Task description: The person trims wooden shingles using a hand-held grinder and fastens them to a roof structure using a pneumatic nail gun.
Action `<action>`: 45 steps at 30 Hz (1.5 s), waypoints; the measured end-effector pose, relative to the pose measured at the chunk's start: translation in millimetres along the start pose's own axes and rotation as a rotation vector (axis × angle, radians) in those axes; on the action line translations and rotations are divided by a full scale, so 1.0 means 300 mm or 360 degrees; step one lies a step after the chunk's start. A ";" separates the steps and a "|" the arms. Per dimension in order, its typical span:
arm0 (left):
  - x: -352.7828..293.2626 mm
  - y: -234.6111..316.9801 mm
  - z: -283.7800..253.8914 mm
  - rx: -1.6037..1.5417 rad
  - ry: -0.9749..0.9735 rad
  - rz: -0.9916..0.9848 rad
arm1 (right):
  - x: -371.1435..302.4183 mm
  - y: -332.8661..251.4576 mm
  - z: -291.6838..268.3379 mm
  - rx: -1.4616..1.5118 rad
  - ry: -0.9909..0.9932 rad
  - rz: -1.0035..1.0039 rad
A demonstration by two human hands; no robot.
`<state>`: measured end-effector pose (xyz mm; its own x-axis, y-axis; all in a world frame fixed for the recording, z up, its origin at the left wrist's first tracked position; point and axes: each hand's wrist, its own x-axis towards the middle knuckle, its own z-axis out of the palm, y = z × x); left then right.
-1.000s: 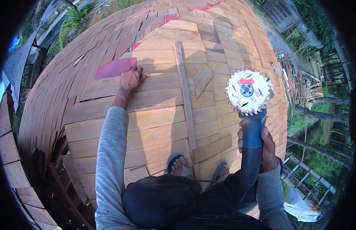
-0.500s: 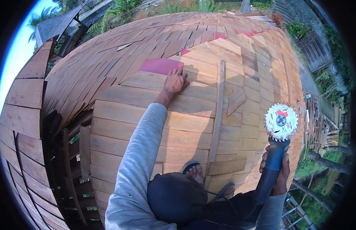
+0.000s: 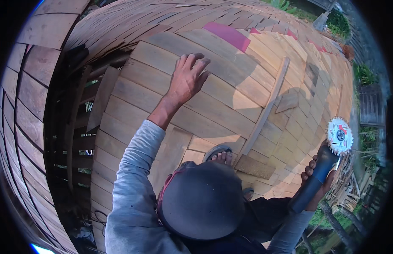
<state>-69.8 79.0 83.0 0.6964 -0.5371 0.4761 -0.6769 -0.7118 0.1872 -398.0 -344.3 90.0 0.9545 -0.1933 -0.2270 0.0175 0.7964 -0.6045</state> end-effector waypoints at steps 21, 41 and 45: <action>-1.196 0.467 -0.446 0.0178 -0.0649 -0.1724 | 0.088 0.011 -0.232 0.0445 -0.0239 0.0486; 0.120 0.159 -0.301 -0.0627 0.0172 -0.0857 | 0.029 -0.025 -0.158 0.0379 -0.0109 0.0187; -0.143 0.209 -0.167 -0.0500 -0.0341 -0.0981 | 0.012 0.032 -0.167 0.0400 -0.0126 0.0223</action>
<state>-153.9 80.2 117.5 0.9832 -0.1799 0.0316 -0.1604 -0.7673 0.6209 -409.3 -366.2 45.2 0.9730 -0.0340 -0.2285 -0.0523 0.9310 -0.3612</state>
